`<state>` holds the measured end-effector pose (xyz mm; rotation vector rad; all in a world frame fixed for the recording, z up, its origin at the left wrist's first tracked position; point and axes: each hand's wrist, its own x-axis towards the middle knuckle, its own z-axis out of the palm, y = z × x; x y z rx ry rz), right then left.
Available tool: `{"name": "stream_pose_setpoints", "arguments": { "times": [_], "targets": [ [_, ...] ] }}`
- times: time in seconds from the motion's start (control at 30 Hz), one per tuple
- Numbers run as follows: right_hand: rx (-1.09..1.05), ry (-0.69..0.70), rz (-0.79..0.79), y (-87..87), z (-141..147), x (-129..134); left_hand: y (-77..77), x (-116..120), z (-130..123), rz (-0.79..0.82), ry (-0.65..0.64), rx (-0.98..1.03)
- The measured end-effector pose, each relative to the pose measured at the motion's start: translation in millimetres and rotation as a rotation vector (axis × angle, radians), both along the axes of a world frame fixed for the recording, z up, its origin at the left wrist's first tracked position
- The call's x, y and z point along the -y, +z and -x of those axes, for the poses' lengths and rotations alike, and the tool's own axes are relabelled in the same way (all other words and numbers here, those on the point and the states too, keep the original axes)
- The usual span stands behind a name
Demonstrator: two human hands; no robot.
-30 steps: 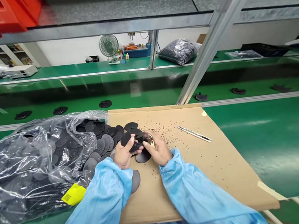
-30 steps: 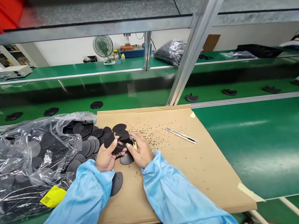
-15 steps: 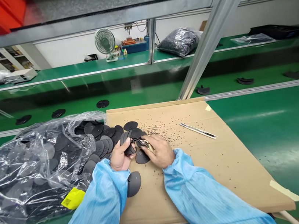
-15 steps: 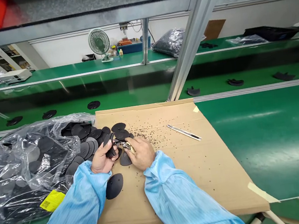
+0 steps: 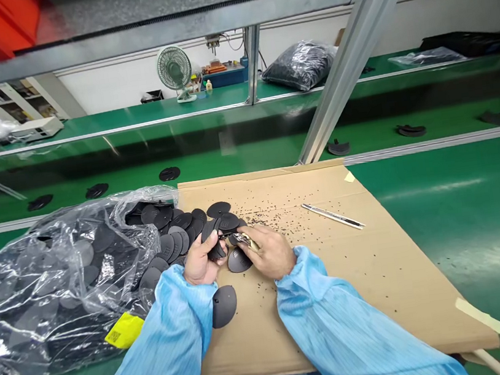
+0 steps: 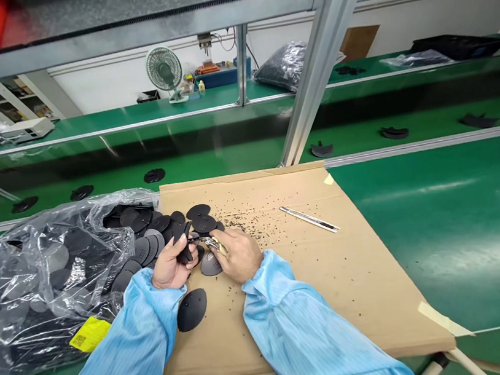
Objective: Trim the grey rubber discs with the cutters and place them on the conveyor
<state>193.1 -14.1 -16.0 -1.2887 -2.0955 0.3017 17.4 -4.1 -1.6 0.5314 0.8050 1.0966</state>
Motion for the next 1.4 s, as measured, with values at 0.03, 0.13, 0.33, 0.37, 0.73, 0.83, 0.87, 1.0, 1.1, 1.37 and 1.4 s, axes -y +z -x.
{"name": "stream_pose_setpoints", "arguments": {
  "times": [0.03, 0.13, 0.33, 0.37, 0.73, 0.83, 0.87, 1.0, 1.1, 1.37, 1.4],
  "targets": [
    [0.011, 0.012, 0.007, 1.1, -1, -1, -0.2, 0, 0, 0.001, -0.001, -0.006],
    [0.043, 0.031, 0.033, 4.2, -4, -2, -1.0, 0, 0, 0.005, -0.001, -0.014],
    [0.035, 0.016, 0.128, 6.7, -4, 0, -2.6, 0, -1, -0.002, 0.010, -0.016],
    [-0.001, 0.014, 0.143, 6.6, -3, 1, -2.6, 0, -1, -0.010, 0.015, -0.020],
    [-0.318, -0.070, 0.162, 2.7, 0, 3, -2.2, -2, -3, -0.165, 0.106, -0.049],
    [-0.267, -0.055, 0.148, 3.3, 2, 4, -5.1, -3, -2, -0.159, 0.126, -0.027],
    [-0.252, -0.046, 0.145, 3.5, 3, 5, -5.6, -3, -1, -0.153, 0.120, -0.010],
    [-0.204, -0.022, 0.127, 3.7, 6, 8, -4.0, -3, 1, -0.101, 0.060, 0.012],
    [-0.149, 0.002, 0.111, 3.1, 8, 10, -1.3, -2, 2, -0.057, 0.036, -0.005],
    [0.057, 0.099, 0.134, 5.0, 10, 13, 2.3, -2, 0, 0.046, -0.053, 0.068],
    [0.075, 0.104, 0.140, 5.9, 10, 13, 2.7, -1, 0, 0.050, -0.071, 0.064]
  ]
}}
